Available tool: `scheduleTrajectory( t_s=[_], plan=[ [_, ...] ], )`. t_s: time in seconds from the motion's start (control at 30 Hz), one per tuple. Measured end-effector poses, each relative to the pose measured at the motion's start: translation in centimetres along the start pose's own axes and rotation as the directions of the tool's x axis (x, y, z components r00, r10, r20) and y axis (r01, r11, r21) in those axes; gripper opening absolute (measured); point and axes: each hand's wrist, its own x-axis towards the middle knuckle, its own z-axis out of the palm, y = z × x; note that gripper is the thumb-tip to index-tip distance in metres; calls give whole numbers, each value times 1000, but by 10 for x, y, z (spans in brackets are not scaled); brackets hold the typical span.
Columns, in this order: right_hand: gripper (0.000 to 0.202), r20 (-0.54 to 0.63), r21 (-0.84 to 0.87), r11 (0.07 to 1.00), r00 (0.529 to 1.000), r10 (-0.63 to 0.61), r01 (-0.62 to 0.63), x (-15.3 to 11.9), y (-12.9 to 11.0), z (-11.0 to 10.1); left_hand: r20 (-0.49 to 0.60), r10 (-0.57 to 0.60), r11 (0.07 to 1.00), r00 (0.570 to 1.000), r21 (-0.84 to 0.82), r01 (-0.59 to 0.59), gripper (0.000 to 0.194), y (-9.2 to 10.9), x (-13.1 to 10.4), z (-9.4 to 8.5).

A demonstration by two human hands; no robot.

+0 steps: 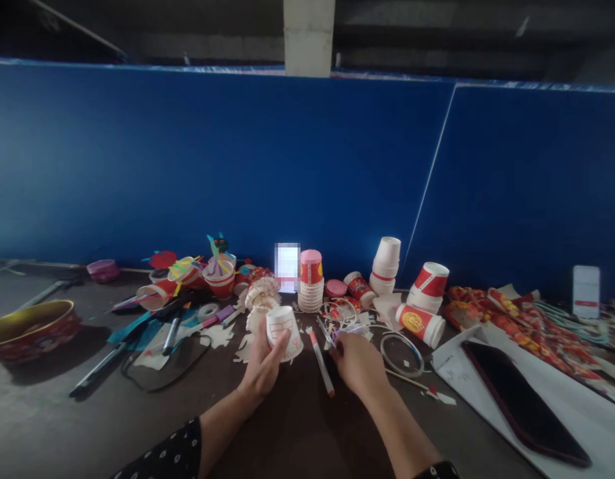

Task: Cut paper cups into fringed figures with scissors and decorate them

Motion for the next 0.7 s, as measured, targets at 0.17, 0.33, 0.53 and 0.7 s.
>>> scheduleTrajectory(
  t_s=[0.17,0.33,0.53,0.7],
  plan=[
    [14,94,-218,976,995,22,-1,-6,-8,-3,16,-17,1000,1000,-22,17,40,-4,0,-2],
    [23,148,-311,950,987,67,-17,-8,-10,-7,11,11,1000,1000,-4,-10,41,-4,1,-3],
    [17,162,-363,932,985,66,-2,-10,-12,-8,7,-1,999,1000,-33,1,46,-4,0,-4],
    [18,162,-386,923,984,69,-1,-11,-10,-8,44,-76,986,996,-146,82,44,-6,2,-2]
  ],
)
